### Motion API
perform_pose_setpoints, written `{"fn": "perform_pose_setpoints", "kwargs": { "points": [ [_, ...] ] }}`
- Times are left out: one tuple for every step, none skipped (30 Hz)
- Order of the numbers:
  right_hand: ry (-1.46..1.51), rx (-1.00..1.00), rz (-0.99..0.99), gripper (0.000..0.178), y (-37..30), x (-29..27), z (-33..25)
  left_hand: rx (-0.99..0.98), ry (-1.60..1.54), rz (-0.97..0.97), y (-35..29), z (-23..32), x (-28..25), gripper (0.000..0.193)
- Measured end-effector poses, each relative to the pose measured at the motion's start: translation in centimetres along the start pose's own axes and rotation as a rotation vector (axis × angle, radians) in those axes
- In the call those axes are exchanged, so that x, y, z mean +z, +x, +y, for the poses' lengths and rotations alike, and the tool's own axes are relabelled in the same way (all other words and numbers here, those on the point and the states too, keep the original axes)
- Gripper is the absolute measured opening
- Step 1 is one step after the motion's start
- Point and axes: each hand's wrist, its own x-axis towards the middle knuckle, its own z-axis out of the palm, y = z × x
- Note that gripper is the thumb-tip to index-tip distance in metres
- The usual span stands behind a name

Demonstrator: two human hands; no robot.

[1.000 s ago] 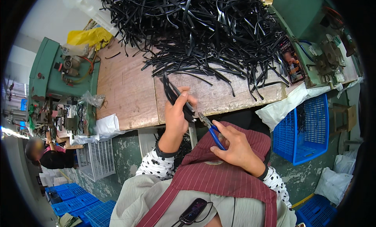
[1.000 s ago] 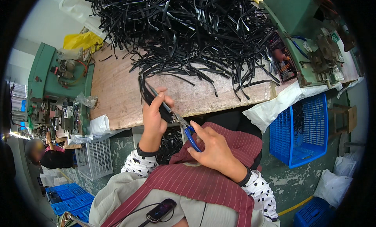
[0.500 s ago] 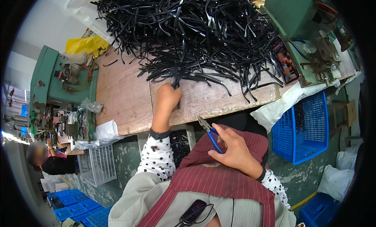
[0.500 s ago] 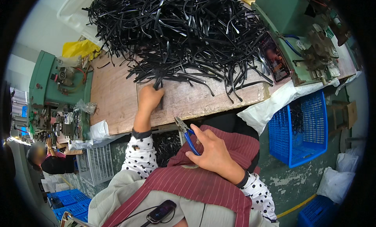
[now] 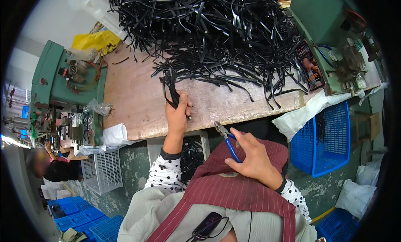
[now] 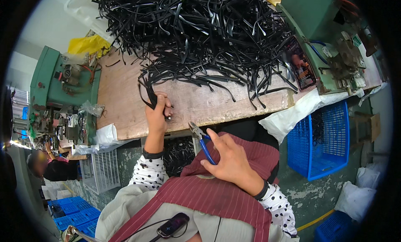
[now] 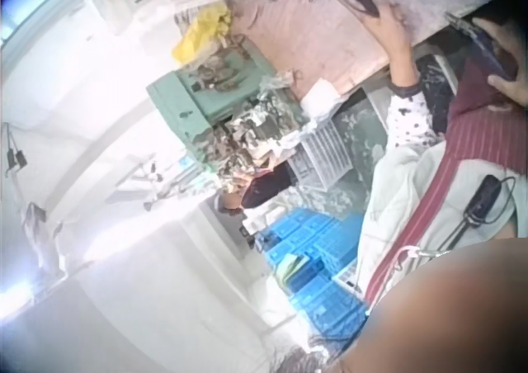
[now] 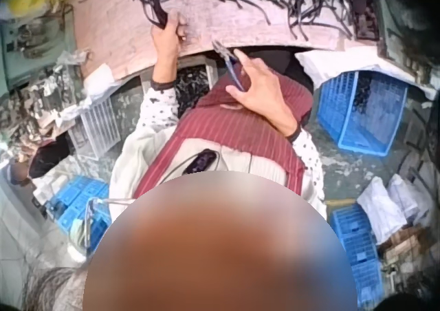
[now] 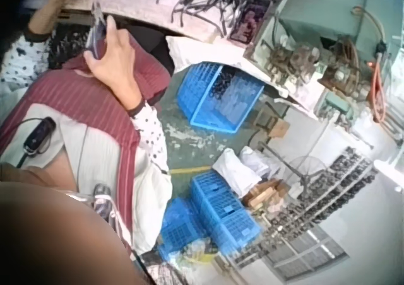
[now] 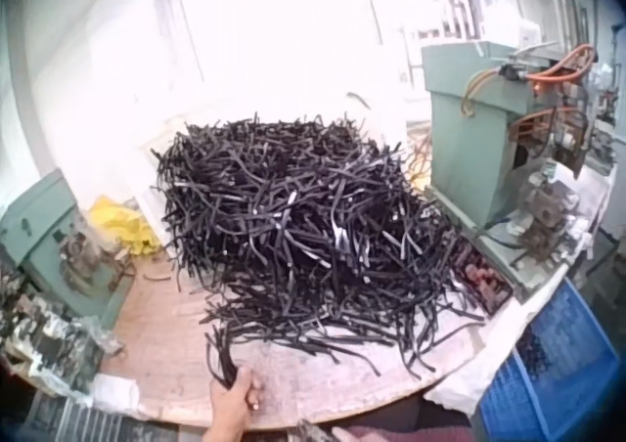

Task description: The person repeatedly picks up black cables from a pile on a wooden table and uses blue-handled pliers to trim the ends. The trimmed pieces are dropped back onto the table. The process is continuous and repetitive throughout the clip.

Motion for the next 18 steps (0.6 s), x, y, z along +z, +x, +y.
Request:
{"fn": "perform_pose_setpoints", "kwargs": {
  "points": [
    [-0.024,-0.013,0.019,0.086,0.3,-0.2,-0.1,-0.121,-0.201,-0.095,-0.5,2.1,0.8,0.024],
    [-0.100,-0.035,0.030,0.085,0.6,-0.7,-0.6,-0.244,-0.402,-0.186,-1.0,3.4,1.2,0.027],
    [-0.135,-0.078,0.049,0.085,0.9,-0.8,-0.9,-0.321,-0.532,-0.293,-1.2,3.8,1.2,0.030],
    [-0.170,-0.122,0.069,0.084,1.1,-0.9,-1.0,-0.396,-0.662,-0.399,-1.2,4.1,1.1,0.032],
    [-0.205,-0.165,0.090,0.084,1.4,-1.0,-1.2,-0.470,-0.792,-0.507,-1.3,4.3,1.1,0.035],
    [-0.218,-0.202,0.101,0.084,1.6,-1.2,-1.4,-0.499,-0.845,-0.544,-1.3,4.5,1.4,0.035],
    [-0.223,-0.218,0.097,0.084,1.6,-1.2,-1.6,-0.506,-0.868,-0.591,-1.2,4.4,1.2,0.035],
    [-0.229,-0.234,0.093,0.084,1.7,-1.2,-1.8,-0.513,-0.891,-0.639,-1.2,4.3,1.1,0.035],
    [-0.234,-0.250,0.092,0.084,1.7,-1.3,-1.8,-0.519,-0.912,-0.689,-1.1,4.2,1.1,0.035],
    [-0.241,-0.261,0.089,0.083,1.7,-1.4,-1.9,-0.519,-0.929,-0.729,-1.2,4.2,1.2,0.036],
    [-0.248,-0.271,0.086,0.083,1.7,-1.5,-1.9,-0.533,-0.947,-0.768,-1.1,4.1,1.2,0.036],
    [-0.254,-0.283,0.083,0.083,1.7,-1.6,-1.9,-0.546,-0.964,-0.805,-1.1,4.0,1.0,0.036],
    [-0.254,-0.287,0.069,0.083,1.7,-1.8,-2.0,-0.559,-0.982,-0.843,-1.0,3.9,0.9,0.037],
    [-0.254,-0.290,0.055,0.082,1.8,-2.0,-2.1,-0.568,-0.979,-0.862,-1.0,3.9,1.0,0.037],
    [-0.254,-0.292,0.041,0.082,1.7,-2.0,-2.1,-0.580,-0.975,-0.881,-1.0,3.9,1.1,0.037],
    [-0.263,-0.294,0.036,0.082,1.7,-2.1,-2.0,-0.591,-0.972,-0.901,-1.0,3.9,1.1,0.037],
    [-0.273,-0.296,0.030,0.081,1.6,-2.1,-1.9,-0.595,-0.985,-0.914,-1.0,3.8,1.2,0.037],
    [-0.284,-0.297,0.025,0.081,1.5,-2.2,-1.8,-0.597,-0.998,-0.930,-1.0,3.6,1.3,0.037]
  ]
}}
